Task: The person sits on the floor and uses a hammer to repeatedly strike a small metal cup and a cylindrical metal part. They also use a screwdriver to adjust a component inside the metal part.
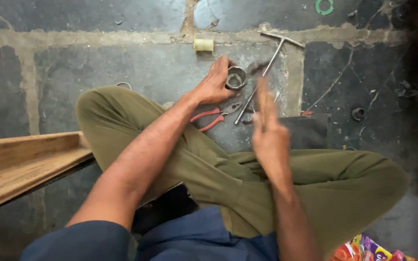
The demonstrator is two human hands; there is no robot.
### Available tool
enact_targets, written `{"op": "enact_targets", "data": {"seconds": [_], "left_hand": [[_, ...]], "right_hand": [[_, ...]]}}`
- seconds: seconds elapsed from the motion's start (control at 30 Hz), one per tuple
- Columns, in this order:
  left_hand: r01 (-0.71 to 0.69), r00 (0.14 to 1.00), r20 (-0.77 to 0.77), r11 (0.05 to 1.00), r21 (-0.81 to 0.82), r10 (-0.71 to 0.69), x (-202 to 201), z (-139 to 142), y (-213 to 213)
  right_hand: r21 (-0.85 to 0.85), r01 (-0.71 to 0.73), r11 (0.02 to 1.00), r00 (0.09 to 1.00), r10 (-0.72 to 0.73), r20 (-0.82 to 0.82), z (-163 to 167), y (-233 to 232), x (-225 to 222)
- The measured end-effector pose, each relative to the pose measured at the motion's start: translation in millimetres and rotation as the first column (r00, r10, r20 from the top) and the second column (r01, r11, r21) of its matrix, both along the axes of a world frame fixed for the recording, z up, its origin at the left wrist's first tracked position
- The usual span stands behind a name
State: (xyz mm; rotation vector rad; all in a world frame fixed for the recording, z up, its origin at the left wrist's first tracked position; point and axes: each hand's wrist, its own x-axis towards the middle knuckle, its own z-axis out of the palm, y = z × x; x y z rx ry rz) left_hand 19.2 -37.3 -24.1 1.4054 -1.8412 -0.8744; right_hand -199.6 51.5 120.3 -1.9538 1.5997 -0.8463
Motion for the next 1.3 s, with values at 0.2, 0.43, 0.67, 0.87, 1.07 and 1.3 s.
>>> {"op": "enact_targets", "data": {"seconds": [0.2,0.43,0.67,0.87,1.07,1.3], "left_hand": [[-0.020,1.000,0.004,0.999,-0.049,0.020,0,-4,4],[0.005,1.000,0.002,1.000,0.006,-0.005,3,7,1],[0.009,1.000,-0.021,0.999,-0.052,-0.010,3,7,1],[0.029,0.998,-0.060,0.998,-0.053,-0.032,5,5,2],[0.052,0.998,-0.026,0.995,-0.080,-0.054,6,12,0],[0.035,0.993,-0.117,0.999,0.020,-0.032,8,14,2]], "right_hand": [[0.245,0.127,0.961,0.991,-0.135,0.016,14,2,-6],[-0.133,0.060,0.989,0.993,-0.046,0.110,1,1,1],[0.167,0.042,0.985,0.996,-0.028,-0.087,8,1,-1],[-0.305,0.088,0.948,0.991,-0.052,0.124,22,3,-1],[0.333,-0.008,0.943,0.982,0.070,-0.175,-3,-10,5],[-0.187,0.089,0.978,0.990,-0.066,0.124,29,11,-7]]}}
